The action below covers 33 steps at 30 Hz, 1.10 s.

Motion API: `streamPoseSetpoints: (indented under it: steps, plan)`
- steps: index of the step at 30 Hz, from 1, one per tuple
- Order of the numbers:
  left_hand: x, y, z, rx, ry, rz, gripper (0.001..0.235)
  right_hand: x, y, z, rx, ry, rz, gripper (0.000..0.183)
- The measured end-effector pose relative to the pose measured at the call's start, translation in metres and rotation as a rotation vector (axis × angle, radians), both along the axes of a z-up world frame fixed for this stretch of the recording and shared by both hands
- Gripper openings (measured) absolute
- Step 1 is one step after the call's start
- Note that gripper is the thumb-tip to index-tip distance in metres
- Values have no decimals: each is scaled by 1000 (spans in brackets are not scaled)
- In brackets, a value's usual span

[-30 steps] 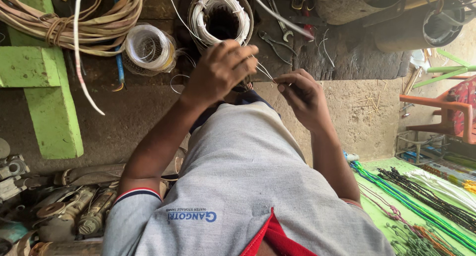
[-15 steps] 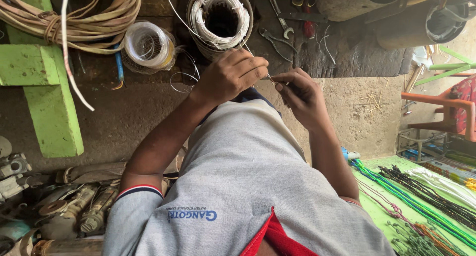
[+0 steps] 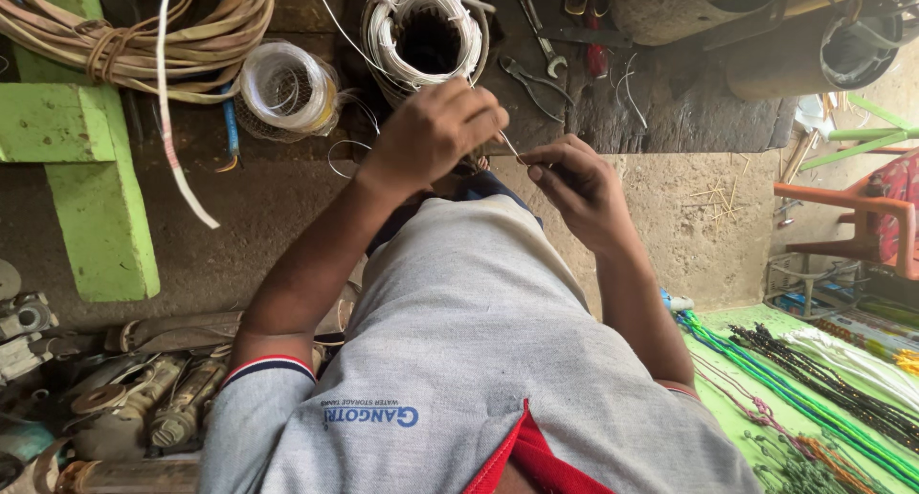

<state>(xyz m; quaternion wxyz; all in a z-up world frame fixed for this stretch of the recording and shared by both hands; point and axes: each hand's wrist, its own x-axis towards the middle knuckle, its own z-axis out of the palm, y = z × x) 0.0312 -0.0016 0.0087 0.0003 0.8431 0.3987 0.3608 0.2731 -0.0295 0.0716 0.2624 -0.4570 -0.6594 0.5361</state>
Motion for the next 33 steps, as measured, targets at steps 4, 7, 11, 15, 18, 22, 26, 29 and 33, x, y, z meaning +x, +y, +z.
streamPoseSetpoints:
  steps: [4,7,11,15,18,22,26,29,33]
  plan:
    - [-19,13,3,25,71,69,6,-4,-3,0,-4,-30,-55,13]
    - [-23,14,7,-32,-50,48,10,-5,-4,-4,-18,-44,-90,13]
    - [-20,15,9,17,-40,62,13,9,-4,-18,197,-204,-18,13]
    - [-18,17,7,54,-26,69,16,48,-12,-46,417,-353,56,8]
    - [-17,16,4,80,4,82,14,85,-22,-77,411,-342,128,9]
    - [-14,14,1,76,1,81,14,125,-23,-109,3,-349,107,15]
    - [-12,11,-1,59,0,95,13,127,-17,-121,-110,-442,207,20]
    - [-13,5,-3,38,23,129,10,119,0,-110,19,-461,263,27]
    - [-12,-21,-8,58,-152,104,30,127,20,-82,77,-368,208,45]
